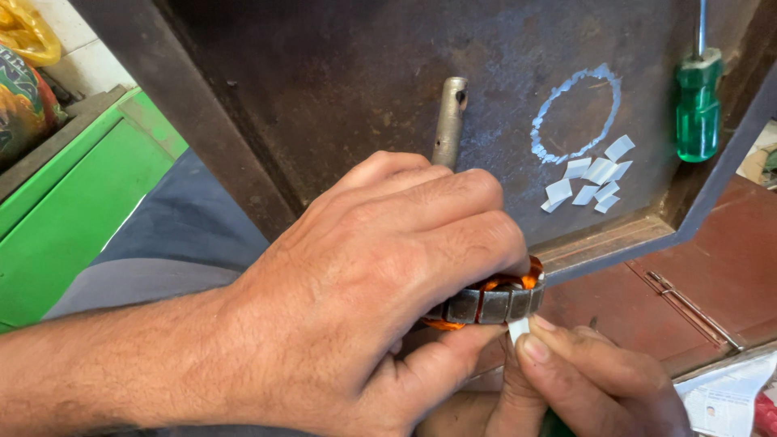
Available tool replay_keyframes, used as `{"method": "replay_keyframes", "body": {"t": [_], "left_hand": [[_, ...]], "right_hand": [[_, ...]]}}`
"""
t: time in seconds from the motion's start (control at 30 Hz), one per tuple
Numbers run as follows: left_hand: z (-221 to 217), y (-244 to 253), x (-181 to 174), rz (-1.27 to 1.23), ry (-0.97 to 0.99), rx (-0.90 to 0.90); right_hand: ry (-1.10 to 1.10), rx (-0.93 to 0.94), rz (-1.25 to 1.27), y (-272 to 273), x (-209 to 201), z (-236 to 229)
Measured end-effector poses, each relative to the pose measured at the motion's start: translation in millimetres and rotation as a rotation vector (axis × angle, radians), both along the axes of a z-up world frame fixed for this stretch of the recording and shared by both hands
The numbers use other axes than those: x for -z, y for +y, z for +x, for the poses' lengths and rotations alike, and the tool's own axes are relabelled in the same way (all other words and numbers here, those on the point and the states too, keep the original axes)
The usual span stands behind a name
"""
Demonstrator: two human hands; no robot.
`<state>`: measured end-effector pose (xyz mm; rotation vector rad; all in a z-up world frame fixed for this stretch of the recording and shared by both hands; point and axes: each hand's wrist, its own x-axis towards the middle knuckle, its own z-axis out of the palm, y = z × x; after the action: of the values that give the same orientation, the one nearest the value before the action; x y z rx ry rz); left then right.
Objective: The person inserts small white rectangular insulating spacers into the slots of a copper-wound motor stator. They use a green-handled screwdriver to push the spacers into place and adjust the copper windings. The task is performed repeatedly on a single stator component.
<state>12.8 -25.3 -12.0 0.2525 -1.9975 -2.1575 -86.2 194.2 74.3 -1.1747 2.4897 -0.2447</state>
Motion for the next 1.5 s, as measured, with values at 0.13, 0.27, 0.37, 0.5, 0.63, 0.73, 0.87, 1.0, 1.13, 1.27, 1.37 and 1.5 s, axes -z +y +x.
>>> {"method": "replay_keyframes", "body": {"t": [0.13, 0.27, 0.37, 0.5, 0.63, 0.73, 0.87, 1.0, 1.13, 1.27, 1.37, 1.5], "left_hand": [[-6.0, -0.2, 4.4, -0.059, 0.041, 0.029], [-11.9, -1.5, 7.9, -0.095, 0.093, 0.056], [-14.0, -1.8, 7.9, -0.1, 0.087, 0.057], [-12.1, -1.0, 11.1, -0.07, 0.061, 0.096], [-14.6, 0.4, 11.9, -0.043, 0.029, 0.122], [-16.5, 0.4, 9.9, -0.061, 0.035, 0.106], [-17.9, -1.9, 12.1, -0.062, 0.051, 0.109], [-19.6, -4.2, 13.5, -0.074, 0.047, 0.125], [-16.8, -3.4, 14.4, -0.018, 0.044, 0.142], [-12.9, -3.2, 16.2, -0.092, 0.063, 0.146], [-10.4, -1.6, 9.3, -0.211, 0.061, 0.121], [-8.0, 0.0, -7.9, -0.389, 0.046, 0.031]], "right_hand": [[-0.089, 0.017, -0.065, -0.7, 2.5, -10.6], [-0.198, 0.205, -0.299, -32.2, 17.9, -5.0], [-0.363, 0.418, -0.61, -47.6, 33.8, -6.2], [-0.337, 0.284, -0.244, -25.1, 20.3, -15.3], [-0.341, 0.2, -0.066, 1.9, 11.8, -19.8], [-0.279, 0.184, -0.075, -2.7, 11.5, -19.0], [-0.24, 0.2, -0.089, -34.8, 20.5, -13.4], [-0.234, 0.479, -0.312, -44.7, 31.1, 0.7], [-0.401, 0.52, -0.341, -21.2, 25.9, 1.1], [-0.531, 0.586, -0.52, -7.3, 35.3, -1.5], [-0.634, 0.621, -0.65, -4.8, 48.5, -2.3], [-0.749, 0.616, -0.742, -5.5, 62.8, -2.4]]}}
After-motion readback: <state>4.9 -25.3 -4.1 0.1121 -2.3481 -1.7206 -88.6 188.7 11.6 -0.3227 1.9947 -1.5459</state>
